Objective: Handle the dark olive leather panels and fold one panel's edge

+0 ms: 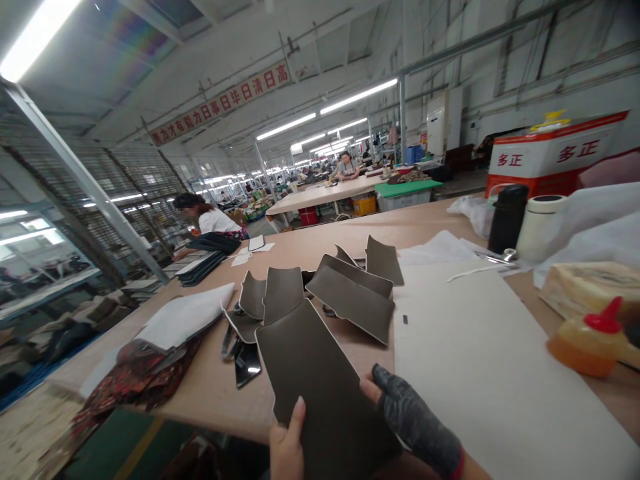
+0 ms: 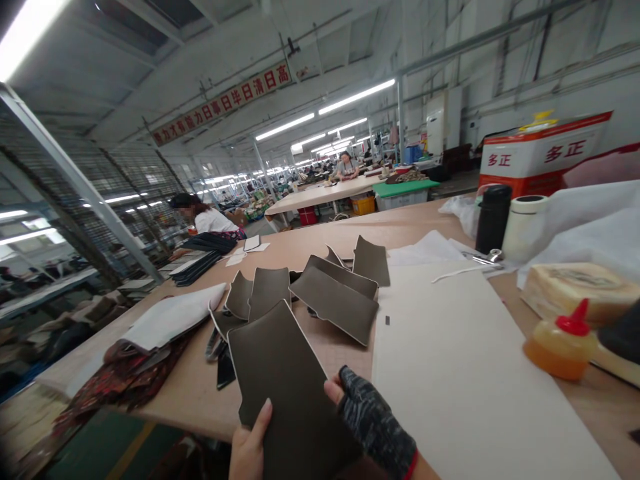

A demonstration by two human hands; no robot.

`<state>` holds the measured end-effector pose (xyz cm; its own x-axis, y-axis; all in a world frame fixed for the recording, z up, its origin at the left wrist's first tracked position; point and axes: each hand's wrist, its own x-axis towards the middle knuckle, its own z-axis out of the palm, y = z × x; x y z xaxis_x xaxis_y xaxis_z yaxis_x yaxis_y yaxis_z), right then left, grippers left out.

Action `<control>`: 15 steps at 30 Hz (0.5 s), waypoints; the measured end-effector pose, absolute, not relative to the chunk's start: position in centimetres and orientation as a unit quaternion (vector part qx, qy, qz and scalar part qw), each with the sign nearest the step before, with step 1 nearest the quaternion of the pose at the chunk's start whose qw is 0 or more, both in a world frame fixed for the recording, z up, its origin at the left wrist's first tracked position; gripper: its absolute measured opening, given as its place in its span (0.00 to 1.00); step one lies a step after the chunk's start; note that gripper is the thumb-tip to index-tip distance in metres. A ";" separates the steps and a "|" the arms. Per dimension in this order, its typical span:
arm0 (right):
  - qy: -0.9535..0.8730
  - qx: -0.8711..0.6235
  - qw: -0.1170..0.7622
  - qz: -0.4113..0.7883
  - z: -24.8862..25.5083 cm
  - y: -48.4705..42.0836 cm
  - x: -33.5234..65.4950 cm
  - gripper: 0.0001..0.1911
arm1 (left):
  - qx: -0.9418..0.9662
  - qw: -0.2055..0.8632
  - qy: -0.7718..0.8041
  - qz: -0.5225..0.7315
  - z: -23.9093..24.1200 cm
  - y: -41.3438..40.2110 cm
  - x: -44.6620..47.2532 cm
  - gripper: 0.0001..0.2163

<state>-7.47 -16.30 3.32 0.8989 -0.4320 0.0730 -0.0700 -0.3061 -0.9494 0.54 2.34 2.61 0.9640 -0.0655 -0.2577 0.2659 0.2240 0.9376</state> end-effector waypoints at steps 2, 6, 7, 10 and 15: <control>0.229 -0.799 0.520 -0.195 2.2 -15.7 -7.7 0.17 | 0.609 0.781 0.076 -0.115 2.9 2.2 0.4 0.24; 0.240 -0.775 0.531 -0.244 1.6 -15.6 -8.1 0.21 | 0.603 0.786 0.067 -0.121 3.8 1.8 0.0 0.23; 0.214 -0.766 0.566 -0.220 2.0 -15.8 -8.4 0.22 | 0.599 0.788 0.070 -0.121 4.0 1.6 -0.1 0.23; 0.151 -0.740 0.638 -0.149 3.0 -16.5 -9.6 0.23 | 0.597 0.789 0.075 -0.124 4.7 1.1 -0.2 0.24; 0.230 -0.769 0.571 -0.172 2.9 -17.1 -13.1 0.17 | 0.678 0.725 0.019 -0.120 5.0 0.1 -0.7 0.21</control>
<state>-13.11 -17.09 2.91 0.8351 -0.5500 0.0031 -0.1560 -0.2424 -0.9575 -0.67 0.07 4.98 0.9704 -0.1476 -0.1911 0.2004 0.0510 0.9784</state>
